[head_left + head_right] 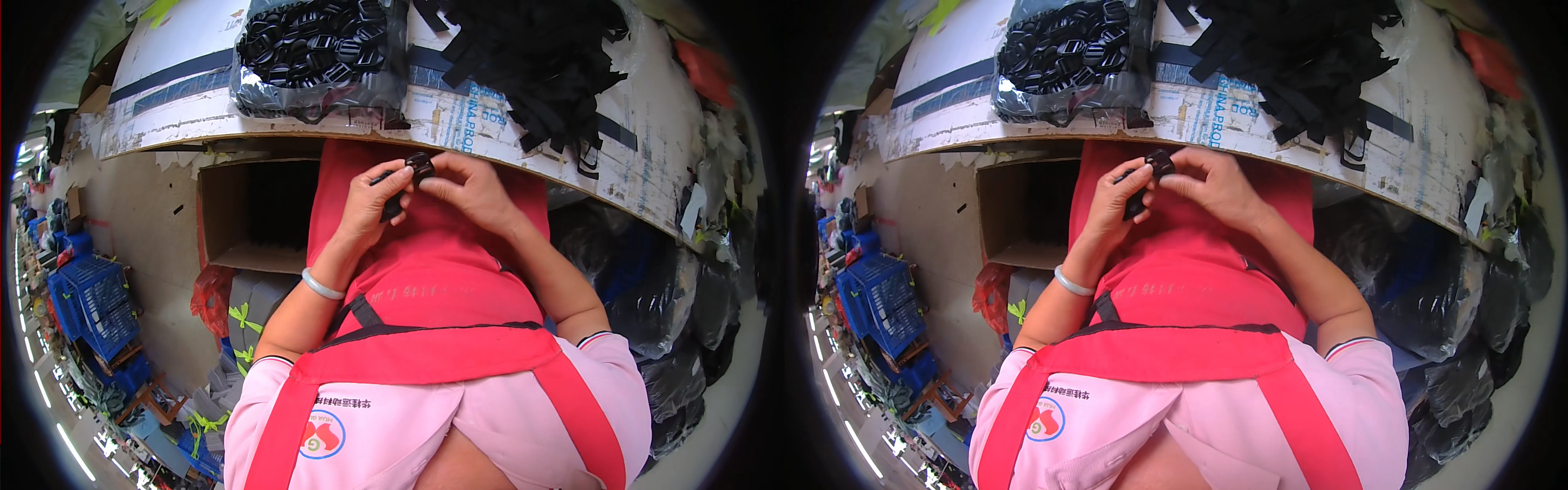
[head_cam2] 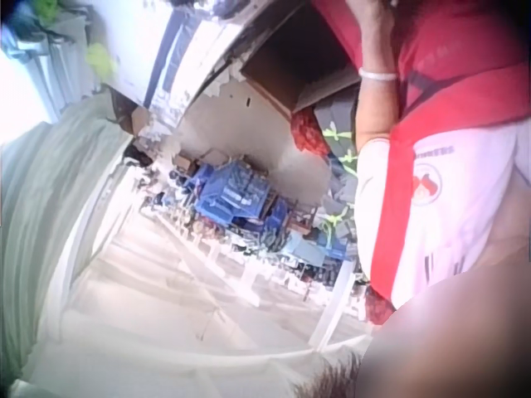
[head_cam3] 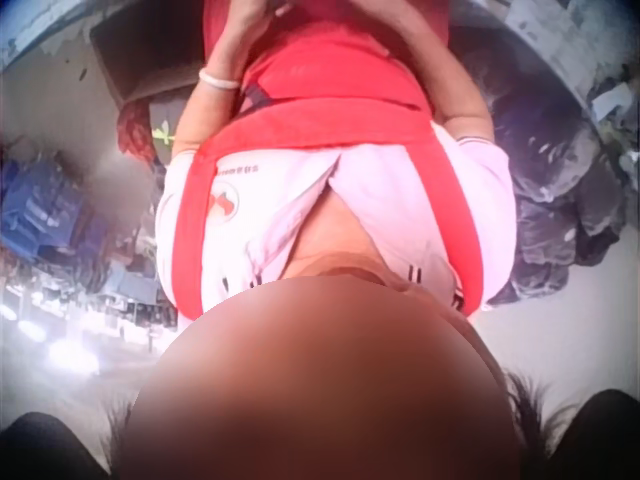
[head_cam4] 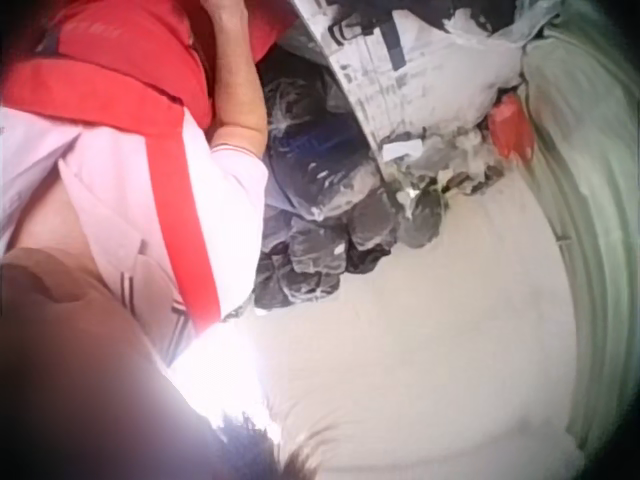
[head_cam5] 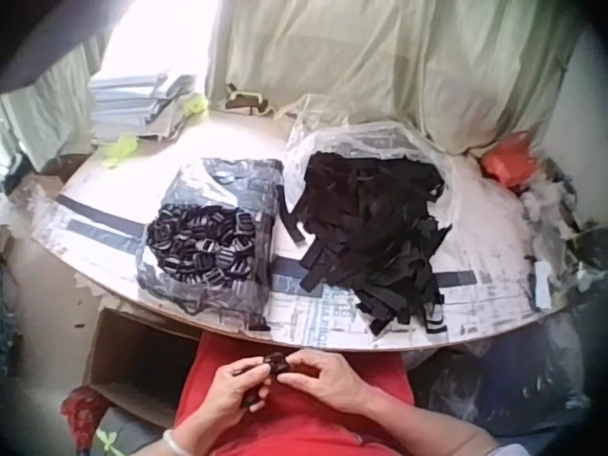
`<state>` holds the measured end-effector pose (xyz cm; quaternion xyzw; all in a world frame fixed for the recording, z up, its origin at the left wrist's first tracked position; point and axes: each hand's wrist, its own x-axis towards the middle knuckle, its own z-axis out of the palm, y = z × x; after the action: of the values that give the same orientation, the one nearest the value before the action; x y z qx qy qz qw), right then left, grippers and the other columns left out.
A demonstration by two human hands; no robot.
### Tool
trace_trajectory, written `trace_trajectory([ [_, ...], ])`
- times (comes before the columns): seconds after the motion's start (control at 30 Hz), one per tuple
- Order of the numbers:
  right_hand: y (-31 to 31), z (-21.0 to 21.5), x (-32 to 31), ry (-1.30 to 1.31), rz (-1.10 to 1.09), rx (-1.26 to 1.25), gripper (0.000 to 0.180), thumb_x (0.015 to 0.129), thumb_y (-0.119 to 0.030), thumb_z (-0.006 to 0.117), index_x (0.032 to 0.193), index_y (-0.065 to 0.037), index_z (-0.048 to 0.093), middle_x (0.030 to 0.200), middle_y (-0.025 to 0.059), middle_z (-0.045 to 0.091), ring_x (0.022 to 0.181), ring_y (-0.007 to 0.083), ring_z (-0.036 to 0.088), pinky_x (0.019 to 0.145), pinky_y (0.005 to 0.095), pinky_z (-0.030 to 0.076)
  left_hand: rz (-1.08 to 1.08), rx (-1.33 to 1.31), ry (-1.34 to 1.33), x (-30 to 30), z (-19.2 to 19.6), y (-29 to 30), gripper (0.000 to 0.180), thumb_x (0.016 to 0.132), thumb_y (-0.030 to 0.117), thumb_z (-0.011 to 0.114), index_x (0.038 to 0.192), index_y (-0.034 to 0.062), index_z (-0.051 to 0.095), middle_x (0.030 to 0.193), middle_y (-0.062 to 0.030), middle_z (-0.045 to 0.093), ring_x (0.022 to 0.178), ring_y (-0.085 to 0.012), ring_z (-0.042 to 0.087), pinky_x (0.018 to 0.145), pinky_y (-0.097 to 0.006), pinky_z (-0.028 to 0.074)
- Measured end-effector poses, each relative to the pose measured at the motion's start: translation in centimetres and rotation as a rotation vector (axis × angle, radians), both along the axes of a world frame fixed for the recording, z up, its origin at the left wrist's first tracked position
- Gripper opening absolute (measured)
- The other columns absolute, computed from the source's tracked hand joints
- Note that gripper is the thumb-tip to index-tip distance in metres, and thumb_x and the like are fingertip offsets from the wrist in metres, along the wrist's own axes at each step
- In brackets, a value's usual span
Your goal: The recorder is assembling plastic buckles by threading nylon straps through the buckle components.
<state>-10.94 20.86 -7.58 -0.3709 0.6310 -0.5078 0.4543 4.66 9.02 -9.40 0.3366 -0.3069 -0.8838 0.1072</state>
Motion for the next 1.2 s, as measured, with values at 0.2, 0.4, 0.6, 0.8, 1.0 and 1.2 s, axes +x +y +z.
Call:
trace_trajectory([
  [0.2,-3.7,2.1,-9.4,1.196,-0.176,-0.086,0.014,0.083,-0.012,0.064,0.095,-0.009,0.069,0.099,0.0070,0.063,0.098,0.0258,0.056,0.089,0.0368,0.046,-0.095,-0.022,-0.016,0.2,0.8,-1.2,0.022,0.090,0.016,0.066,0.103,-0.0006,0.063,0.078,-0.0049,0.061,0.058,-0.0093,0.054,0.040,-0.021,0.038],
  [0.4,-5.3,-0.6,-11.6,1.608,-0.194,0.089,0.018,0.084,-0.016,0.064,0.099,-0.009,0.070,0.101,0.0035,0.062,0.098,0.0248,0.057,0.088,0.0337,0.047,-0.165,-0.026,0.043,-0.2,0.4,-0.6,0.021,0.089,0.015,0.066,0.102,-0.0019,0.063,0.081,-0.0074,0.062,0.057,-0.0096,0.054,0.039,-0.022,0.038],
  [0.6,-4.5,-0.3,-11.0,1.309,-0.070,-0.036,0.014,0.084,-0.017,0.063,0.092,-0.008,0.069,0.091,0.0064,0.063,0.092,0.0256,0.058,0.080,0.0358,0.049,-0.166,-0.101,-0.026,0.4,-0.2,-0.5,0.022,0.087,0.014,0.067,0.102,-0.0021,0.063,0.079,-0.0086,0.063,0.057,-0.0098,0.055,0.039,-0.022,0.038],
  [0.8,-2.5,0.9,-4.5,1.047,0.024,-0.254,0.013,0.082,-0.010,0.066,0.093,-0.005,0.066,0.088,0.0091,0.063,0.089,0.0284,0.059,0.079,0.0368,0.049,-0.204,-0.177,-0.099,0.8,-0.1,-0.8,0.020,0.087,0.015,0.068,0.099,-0.0011,0.065,0.066,-0.0053,0.060,0.048,-0.0089,0.051,0.040,-0.022,0.037],
  [1.0,-0.7,5.8,-2.4,0.439,-0.417,-0.472,0.014,0.092,-0.005,0.061,0.105,-0.006,0.066,0.089,0.0017,0.067,0.072,0.0051,0.056,0.062,0.0197,0.045,-0.128,-0.365,-0.128,0.8,1.4,-1.9,0.018,0.088,0.017,0.068,0.096,0.0003,0.067,0.063,-0.0028,0.058,0.047,-0.0072,0.050,0.040,-0.020,0.035],
  [1.2,-0.1,3.7,1.2,-0.127,-0.145,0.076,0.016,0.093,-0.013,0.061,0.102,0.000,0.059,0.072,-0.0021,0.059,0.061,0.0029,0.053,0.052,0.0178,0.042,-0.078,-0.488,-0.107,0.1,2.3,-1.6,0.013,0.087,0.011,0.069,0.094,0.0001,0.069,0.067,0.0017,0.057,0.051,-0.0026,0.048,0.044,-0.019,0.035],
])
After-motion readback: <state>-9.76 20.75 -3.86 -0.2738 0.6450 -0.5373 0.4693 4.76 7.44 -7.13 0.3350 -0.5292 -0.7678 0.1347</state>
